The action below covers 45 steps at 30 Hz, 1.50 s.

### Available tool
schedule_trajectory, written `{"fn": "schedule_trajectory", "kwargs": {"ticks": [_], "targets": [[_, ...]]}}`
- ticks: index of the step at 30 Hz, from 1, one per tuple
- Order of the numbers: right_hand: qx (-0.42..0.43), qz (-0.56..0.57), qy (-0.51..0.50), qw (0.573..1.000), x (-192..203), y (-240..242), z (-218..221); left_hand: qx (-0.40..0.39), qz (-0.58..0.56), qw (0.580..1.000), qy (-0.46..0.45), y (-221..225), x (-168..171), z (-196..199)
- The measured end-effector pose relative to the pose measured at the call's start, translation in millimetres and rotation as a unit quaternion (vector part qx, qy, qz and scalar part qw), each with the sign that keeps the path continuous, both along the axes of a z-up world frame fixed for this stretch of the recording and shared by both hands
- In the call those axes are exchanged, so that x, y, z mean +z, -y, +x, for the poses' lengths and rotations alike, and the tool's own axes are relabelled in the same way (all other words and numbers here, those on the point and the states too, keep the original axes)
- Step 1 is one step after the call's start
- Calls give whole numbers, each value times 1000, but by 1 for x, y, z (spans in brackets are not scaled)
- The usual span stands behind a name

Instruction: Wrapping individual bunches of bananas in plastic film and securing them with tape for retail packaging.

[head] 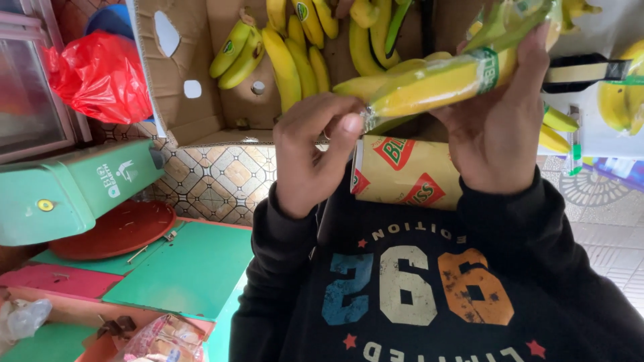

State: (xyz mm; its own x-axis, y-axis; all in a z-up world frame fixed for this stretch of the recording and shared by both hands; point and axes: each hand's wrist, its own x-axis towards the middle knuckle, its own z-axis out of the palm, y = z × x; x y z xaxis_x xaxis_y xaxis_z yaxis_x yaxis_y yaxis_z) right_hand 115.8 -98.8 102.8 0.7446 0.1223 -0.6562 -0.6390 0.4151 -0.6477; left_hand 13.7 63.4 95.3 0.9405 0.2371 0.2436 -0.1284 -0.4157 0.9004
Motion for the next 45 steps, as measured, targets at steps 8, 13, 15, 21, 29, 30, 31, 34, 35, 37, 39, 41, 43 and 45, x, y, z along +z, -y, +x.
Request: {"fn": "schedule_trajectory", "kwargs": {"ticks": [8,13,15,21,29,30,31,34,35,37,39,41,43,45], "targets": [[-8,-37,19,999,7,-3,-5,32,0,999,42,5,-8,0],[-12,-20,52,998,5,2,-4,37,25,994,97,10,-17,-3],[-30,-5,58,998,2,5,-4,55,16,994,95,15,-20,-4],[-89,27,91,992,-3,6,-8,137,-53,987,62,28,-24,-7],[-52,34,103,993,-7,3,-6,145,-225,962,48,40,-16,-9],[-49,34,104,993,-7,3,-6,148,-225,962,49,41,-14,-9],[-49,33,103,993,-8,4,-6,164,-223,960,34,41,-12,-8],[-48,32,103,993,-8,5,-7,203,-186,961,5,44,-8,-9],[-49,35,104,993,-8,5,-6,223,-148,964,-9,45,-6,-9],[-31,10,108,994,-4,2,-6,220,-137,966,3,45,-14,-7],[-14,-15,111,994,0,-2,-4,218,-125,968,14,44,-20,-5],[-24,-27,65,997,3,-7,-1,220,3,975,34,40,-25,-1],[-18,-35,48,998,4,-7,-3,228,79,968,64,36,-31,3],[-15,-43,32,998,3,-8,-5,232,154,956,94,33,-35,7]]}}
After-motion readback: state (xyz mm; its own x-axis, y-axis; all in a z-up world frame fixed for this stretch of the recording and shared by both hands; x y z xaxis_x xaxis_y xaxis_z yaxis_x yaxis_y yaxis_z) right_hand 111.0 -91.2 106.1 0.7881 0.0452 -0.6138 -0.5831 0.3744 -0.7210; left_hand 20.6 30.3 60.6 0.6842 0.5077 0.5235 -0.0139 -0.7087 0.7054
